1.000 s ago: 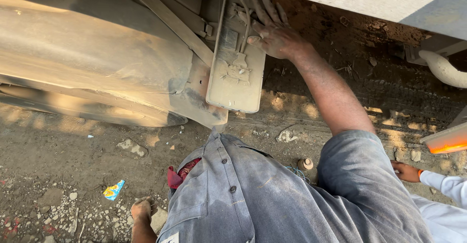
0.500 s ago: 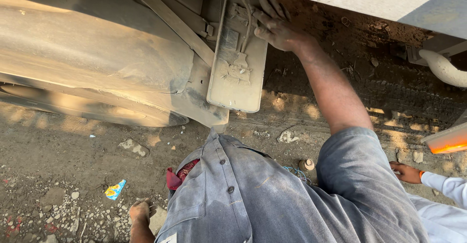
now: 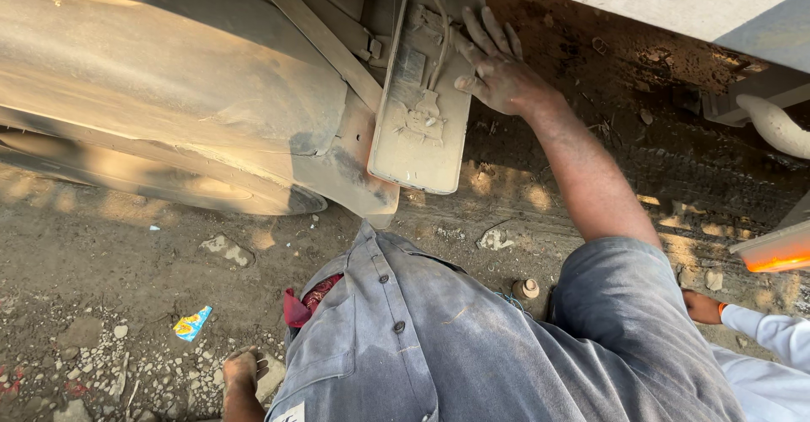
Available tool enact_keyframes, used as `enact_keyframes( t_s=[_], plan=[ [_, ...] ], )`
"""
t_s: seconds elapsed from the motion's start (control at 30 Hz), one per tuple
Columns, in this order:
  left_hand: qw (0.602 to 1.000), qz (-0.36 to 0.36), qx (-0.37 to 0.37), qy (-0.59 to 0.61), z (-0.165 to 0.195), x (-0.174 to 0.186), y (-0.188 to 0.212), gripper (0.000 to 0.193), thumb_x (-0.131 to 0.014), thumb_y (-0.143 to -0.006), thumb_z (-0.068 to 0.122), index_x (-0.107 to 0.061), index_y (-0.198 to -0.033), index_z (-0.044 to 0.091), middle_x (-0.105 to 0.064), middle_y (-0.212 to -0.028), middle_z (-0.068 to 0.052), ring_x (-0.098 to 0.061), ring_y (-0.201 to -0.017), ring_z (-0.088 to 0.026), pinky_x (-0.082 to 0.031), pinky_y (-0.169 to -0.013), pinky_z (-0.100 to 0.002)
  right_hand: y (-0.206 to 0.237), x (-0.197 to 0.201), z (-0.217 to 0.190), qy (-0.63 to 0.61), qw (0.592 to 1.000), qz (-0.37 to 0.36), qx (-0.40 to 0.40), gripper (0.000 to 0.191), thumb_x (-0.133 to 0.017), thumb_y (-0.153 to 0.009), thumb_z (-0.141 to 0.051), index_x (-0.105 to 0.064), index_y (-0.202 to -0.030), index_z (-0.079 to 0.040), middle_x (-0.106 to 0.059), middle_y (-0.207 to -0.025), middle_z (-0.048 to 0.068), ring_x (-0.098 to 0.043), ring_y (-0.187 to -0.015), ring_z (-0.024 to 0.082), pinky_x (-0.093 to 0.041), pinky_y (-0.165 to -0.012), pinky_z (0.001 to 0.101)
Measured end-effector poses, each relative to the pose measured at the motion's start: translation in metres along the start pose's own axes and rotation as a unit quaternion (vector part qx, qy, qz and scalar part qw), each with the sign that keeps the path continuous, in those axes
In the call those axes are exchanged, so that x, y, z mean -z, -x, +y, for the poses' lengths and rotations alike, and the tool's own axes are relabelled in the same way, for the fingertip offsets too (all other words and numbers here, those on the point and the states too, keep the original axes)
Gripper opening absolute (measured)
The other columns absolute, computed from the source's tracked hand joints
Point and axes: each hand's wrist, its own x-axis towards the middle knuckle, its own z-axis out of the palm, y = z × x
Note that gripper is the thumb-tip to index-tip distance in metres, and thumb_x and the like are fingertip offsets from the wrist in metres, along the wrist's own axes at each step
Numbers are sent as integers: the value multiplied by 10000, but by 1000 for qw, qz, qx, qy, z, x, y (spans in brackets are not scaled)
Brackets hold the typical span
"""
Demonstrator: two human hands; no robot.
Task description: The person applies a white paste from a tube onto a damaged area of a vehicle's undercarriage panel. They use their fingers to spread and smooth the paste over the surface, then wipe the area with a cloth.
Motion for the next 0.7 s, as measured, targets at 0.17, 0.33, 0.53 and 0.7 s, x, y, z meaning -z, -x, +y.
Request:
enact_keyframes(
  t_s=[0.17,0.33,0.53,0.7],
  plan=[
    [1000,-5,-12,0,10,6,-6,243,-505,-1013,16,-648,-1209,5,-700,-933,-149,-693,-700,-265,-598,-611,-410,3,0,-14,-10,999,8,-49,1026,-103,-915,-841,-389,-1661,-198,188,-1725,-1,177,-1589,279,-4,-1256,665],
    [998,-26,-61,4,28,7,-6,199,-615,-1016,70,-668,-1179,-31,-693,-917,-144,-660,-692,-249,-586,-592,-394,-10,4,-26,-11,999,26,-39,906,-272,-1022,-748,-329,-1709,-160,185,-1732,32,173,-1590,283,-16,-1282,629],
    [999,-36,-33,5,24,13,-12,173,-623,-1011,84,-655,-1159,1,-690,-915,-127,-663,-692,-247,-596,-592,-396,-23,11,-43,64,996,2,-65,657,-476,-1161,-559,-403,-1615,-89,157,-1801,46,161,-1641,268,-43,-1349,562],
    [999,-32,-17,-34,21,22,-19,155,-619,-1009,82,-653,-1146,18,-689,-926,-118,-671,-698,-245,-595,-585,-393,5,28,-69,-31,994,-17,-107,579,-441,-1114,-517,-470,-1587,-184,-27,-1768,-8,34,-1616,223,-67,-1335,513]
  ],
)
